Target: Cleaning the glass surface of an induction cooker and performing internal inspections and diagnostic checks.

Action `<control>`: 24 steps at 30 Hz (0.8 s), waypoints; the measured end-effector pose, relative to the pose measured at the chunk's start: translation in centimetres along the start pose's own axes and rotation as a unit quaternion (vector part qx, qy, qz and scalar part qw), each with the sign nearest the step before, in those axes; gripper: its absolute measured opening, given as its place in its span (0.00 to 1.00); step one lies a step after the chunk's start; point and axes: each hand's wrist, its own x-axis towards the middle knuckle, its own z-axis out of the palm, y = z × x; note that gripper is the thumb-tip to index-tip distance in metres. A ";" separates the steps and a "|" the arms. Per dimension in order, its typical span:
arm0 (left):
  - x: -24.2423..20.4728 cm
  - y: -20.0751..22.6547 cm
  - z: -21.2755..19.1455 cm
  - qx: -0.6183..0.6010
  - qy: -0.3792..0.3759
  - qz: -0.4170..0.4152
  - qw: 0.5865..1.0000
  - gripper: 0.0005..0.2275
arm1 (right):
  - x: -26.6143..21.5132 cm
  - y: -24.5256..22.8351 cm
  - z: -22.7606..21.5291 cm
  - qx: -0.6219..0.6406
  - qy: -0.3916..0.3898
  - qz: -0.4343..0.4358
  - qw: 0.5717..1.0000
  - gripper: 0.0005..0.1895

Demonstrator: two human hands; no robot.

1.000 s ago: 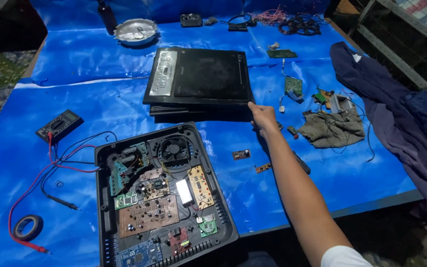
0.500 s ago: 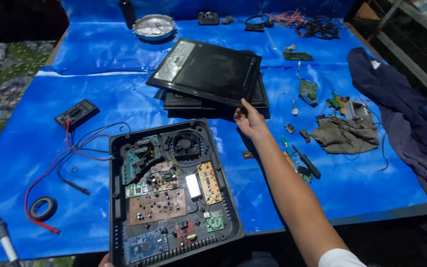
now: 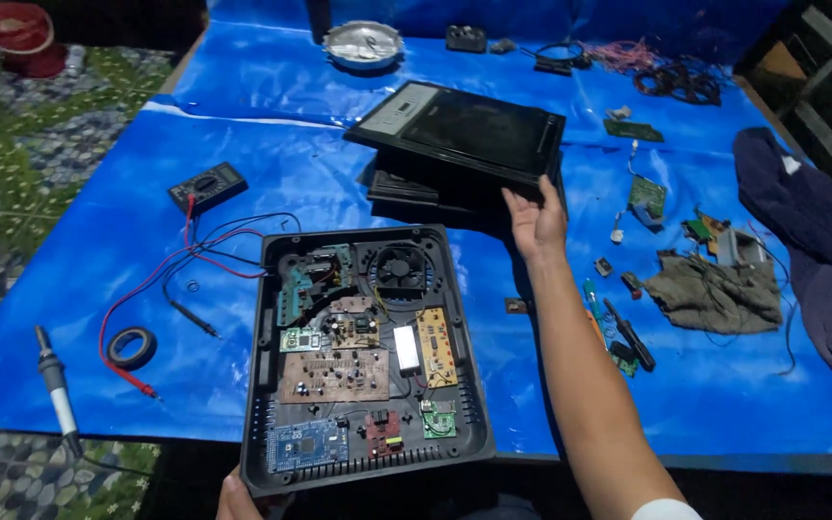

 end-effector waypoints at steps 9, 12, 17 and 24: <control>5.0 -3.9 -4.0 0.038 -0.091 -0.103 0.990 0.24 | -5.2 -2.4 1.3 -0.076 -0.064 -0.028 0.995 0.19; 6.2 -4.1 -4.4 0.023 -0.085 0.008 0.996 0.23 | -6.3 -3.7 0.9 -0.093 -0.071 -0.042 0.992 0.20; 8.1 4.0 -3.7 0.048 -0.105 0.016 0.993 0.23 | -11.0 -6.4 2.8 -0.075 -0.076 -0.028 0.994 0.18; 9.1 11.3 -1.7 -0.154 -0.199 -0.042 0.967 0.30 | -15.4 -6.4 5.7 -0.139 -0.059 0.111 0.982 0.29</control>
